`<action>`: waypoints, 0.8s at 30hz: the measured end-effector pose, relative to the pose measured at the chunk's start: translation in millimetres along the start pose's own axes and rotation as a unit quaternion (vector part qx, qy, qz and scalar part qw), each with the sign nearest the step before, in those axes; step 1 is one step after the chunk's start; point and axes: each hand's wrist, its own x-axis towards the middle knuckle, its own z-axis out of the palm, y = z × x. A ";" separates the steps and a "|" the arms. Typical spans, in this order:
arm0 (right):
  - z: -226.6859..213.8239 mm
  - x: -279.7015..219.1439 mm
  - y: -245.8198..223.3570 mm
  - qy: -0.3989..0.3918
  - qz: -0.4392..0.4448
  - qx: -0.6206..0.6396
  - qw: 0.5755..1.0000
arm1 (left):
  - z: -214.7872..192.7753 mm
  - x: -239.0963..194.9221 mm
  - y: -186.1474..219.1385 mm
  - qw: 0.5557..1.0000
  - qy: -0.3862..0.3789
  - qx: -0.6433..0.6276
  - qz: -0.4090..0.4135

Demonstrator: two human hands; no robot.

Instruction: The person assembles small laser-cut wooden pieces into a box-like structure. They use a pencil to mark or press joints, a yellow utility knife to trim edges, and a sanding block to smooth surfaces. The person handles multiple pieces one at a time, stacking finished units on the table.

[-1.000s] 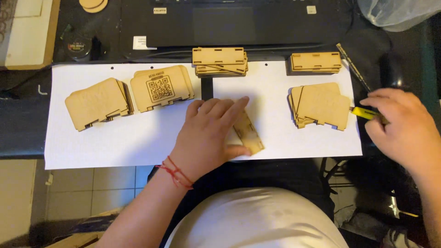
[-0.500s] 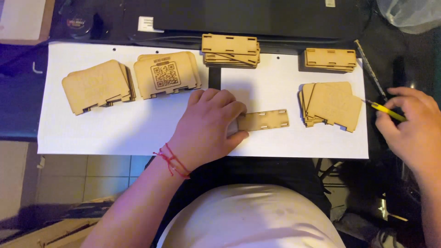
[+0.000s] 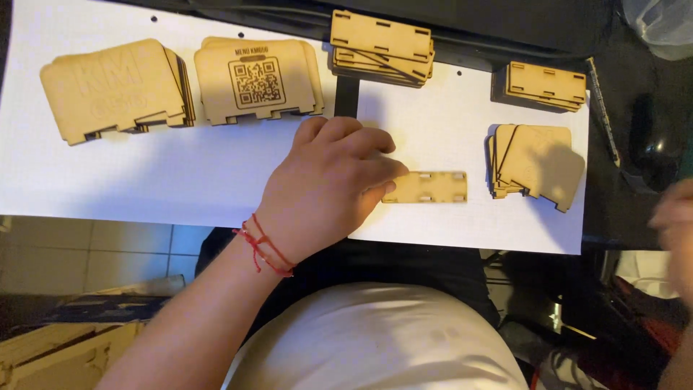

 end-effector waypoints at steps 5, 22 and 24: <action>-69.5 -155.3 -307.0 0.058 -0.266 0.083 0.959 | 2.0 -1.0 -3.4 1.000 -0.019 0.009 0.011; -80.3 -135.4 -405.1 -0.061 -0.320 -0.076 0.942 | -6.8 -5.2 -6.1 0.998 0.005 -0.044 0.054; -80.9 -134.7 -404.0 -0.038 -0.358 -0.057 0.931 | -7.0 -5.1 -6.3 0.998 0.008 -0.043 0.053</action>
